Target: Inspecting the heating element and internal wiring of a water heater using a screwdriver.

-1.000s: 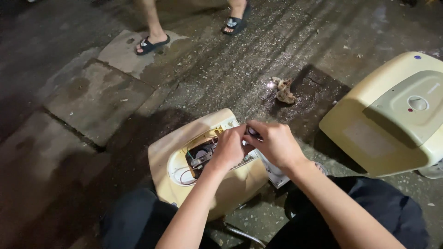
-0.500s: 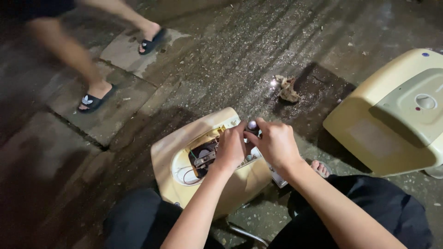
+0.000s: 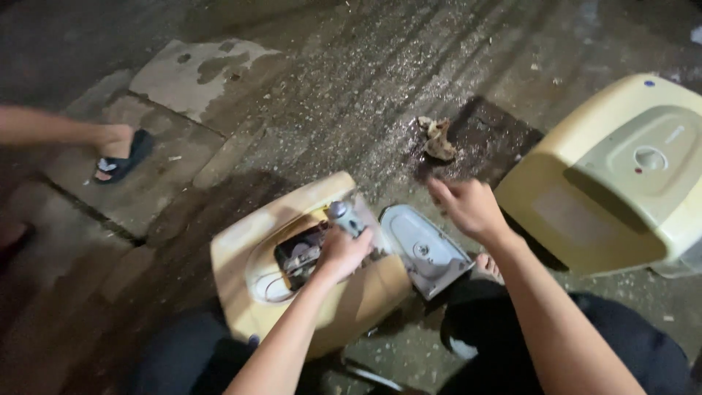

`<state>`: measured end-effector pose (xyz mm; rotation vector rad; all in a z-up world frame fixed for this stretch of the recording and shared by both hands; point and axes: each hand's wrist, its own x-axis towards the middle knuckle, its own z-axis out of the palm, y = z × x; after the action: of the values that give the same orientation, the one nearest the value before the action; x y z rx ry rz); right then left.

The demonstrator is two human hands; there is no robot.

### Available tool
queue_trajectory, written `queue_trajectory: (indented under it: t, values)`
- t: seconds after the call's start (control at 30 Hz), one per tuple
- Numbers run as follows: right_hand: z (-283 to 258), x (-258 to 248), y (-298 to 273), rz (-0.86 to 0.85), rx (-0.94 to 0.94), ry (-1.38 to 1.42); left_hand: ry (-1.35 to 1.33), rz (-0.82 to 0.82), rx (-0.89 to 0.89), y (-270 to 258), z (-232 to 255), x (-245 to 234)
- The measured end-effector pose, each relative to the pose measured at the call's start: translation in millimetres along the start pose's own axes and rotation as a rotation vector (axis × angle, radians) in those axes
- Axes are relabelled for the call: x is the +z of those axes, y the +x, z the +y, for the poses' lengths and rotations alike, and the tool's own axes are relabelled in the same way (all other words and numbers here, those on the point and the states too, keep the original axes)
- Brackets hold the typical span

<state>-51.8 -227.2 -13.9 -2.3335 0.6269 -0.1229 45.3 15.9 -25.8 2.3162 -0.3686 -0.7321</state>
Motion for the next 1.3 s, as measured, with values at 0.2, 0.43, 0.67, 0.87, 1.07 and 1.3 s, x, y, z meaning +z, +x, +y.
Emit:
queue_trajectory:
  t: [0.2,0.43,0.67,0.87,1.07,1.3]
  values:
    - [184,131,10,-0.167,0.427,-0.219,-0.853,0.004,-0.11,-20,-10,-44]
    - [226,231,-30,-0.262,0.369,-0.294,-1.288,-0.097,-0.172,-60,-38,-136]
    - [254,283,-11,-0.234,0.332,-0.269,-1.303,-0.272,-0.019,-60,-44,-162]
    - [218,276,-15,-0.357,0.316,-0.315,-1.548,-0.507,0.117,-68,-38,-172]
    - [176,258,-15,-0.293,0.681,-0.084,-1.635,-0.494,0.085,-68,-38,-167]
    - [251,291,-19,-0.155,0.361,-0.354,-1.485,-0.504,0.006,-66,-39,-168]
